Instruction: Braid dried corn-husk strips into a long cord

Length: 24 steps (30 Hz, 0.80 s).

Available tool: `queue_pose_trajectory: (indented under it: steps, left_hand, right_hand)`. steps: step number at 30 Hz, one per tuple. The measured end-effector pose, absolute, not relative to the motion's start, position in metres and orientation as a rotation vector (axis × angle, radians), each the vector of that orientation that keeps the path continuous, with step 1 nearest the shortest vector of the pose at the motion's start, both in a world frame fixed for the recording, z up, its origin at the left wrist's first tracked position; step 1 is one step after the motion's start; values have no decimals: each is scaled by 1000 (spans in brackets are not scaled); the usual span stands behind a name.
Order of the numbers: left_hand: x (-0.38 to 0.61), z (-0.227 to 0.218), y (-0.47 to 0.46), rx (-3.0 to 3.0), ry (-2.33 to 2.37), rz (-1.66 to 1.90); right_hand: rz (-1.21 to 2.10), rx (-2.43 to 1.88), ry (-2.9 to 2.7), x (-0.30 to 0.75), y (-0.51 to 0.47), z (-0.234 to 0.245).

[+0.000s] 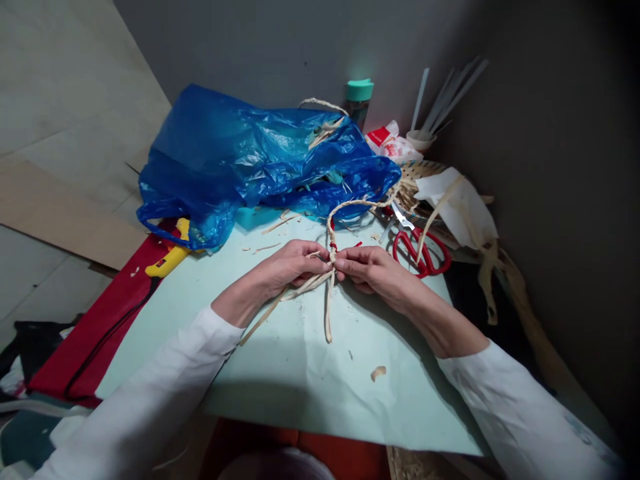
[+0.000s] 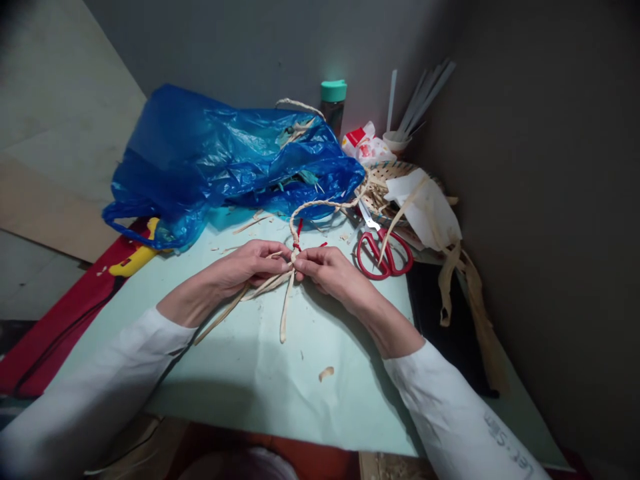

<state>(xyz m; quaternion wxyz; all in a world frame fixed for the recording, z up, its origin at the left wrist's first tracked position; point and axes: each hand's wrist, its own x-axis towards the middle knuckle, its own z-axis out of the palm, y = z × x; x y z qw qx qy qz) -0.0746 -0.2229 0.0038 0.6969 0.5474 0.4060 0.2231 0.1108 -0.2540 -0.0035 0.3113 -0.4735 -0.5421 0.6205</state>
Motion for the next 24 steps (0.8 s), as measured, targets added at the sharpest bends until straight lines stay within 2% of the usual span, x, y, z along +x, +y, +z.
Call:
queue_pose_trajectory:
  steps: [5,9,14,18,21,24]
  left_hand:
    - [-74,4,-223,1294,931,534]
    - [-69,3,-226,1167,968,572]
    - [-65,0,-228,1006,962,628]
    - [-65,2,-228,1091,957,647]
    - [-66,6,-229,1131,952,665]
    - [-67,7,-229,1158,948,682]
  right_hand:
    - [1532,-1311,-1517,110,-254,-3]
    - [1349,-1280,-1697,114,-253,-6]
    - [1294,-1193,-1854,119,-254,-4]
    - [1205,-1305,-1989,120,-256,4]
    - [1001,-1439,-2077,121,-259,10]
    - [540,-1560,-2042,118,-264,16]
